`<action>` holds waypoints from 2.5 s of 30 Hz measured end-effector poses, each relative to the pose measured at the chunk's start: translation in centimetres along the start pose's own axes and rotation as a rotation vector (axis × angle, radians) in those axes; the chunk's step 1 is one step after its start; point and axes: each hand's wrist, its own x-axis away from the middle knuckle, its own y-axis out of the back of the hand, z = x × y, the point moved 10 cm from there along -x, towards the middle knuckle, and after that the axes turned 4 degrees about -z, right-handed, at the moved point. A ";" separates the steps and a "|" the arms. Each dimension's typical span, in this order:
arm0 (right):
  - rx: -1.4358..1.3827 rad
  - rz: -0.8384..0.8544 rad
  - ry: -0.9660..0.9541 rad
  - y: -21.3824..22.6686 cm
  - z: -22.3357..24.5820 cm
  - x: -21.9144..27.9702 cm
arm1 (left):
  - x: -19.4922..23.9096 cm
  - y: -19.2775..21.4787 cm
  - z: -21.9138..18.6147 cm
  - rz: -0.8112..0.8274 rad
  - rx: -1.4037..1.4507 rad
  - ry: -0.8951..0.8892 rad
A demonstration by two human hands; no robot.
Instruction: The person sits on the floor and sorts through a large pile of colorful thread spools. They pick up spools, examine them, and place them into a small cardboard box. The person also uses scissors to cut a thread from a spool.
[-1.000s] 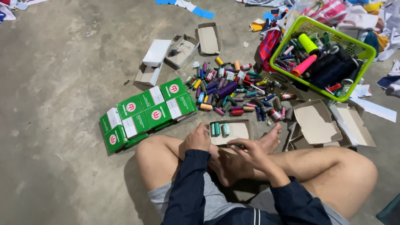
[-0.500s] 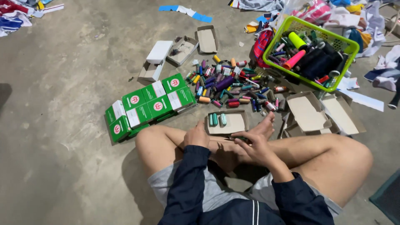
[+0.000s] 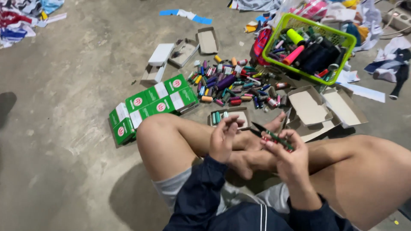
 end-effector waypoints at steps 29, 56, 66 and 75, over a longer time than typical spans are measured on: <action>0.484 0.362 -0.115 -6.9 -0.1 -14.3 | -11.1 -0.3 -1.9 -0.048 -0.297 -0.192; 0.944 0.148 -0.527 7.4 -10.2 -31.5 | -17.7 -10.9 30.1 0.671 -0.875 0.020; 1.496 0.248 -0.603 11.0 -14.0 -36.3 | -17.0 -11.6 32.6 0.674 -1.282 -0.401; 1.639 0.318 -0.543 17.7 -23.7 -40.2 | -18.4 -9.3 32.4 0.580 -1.415 -0.407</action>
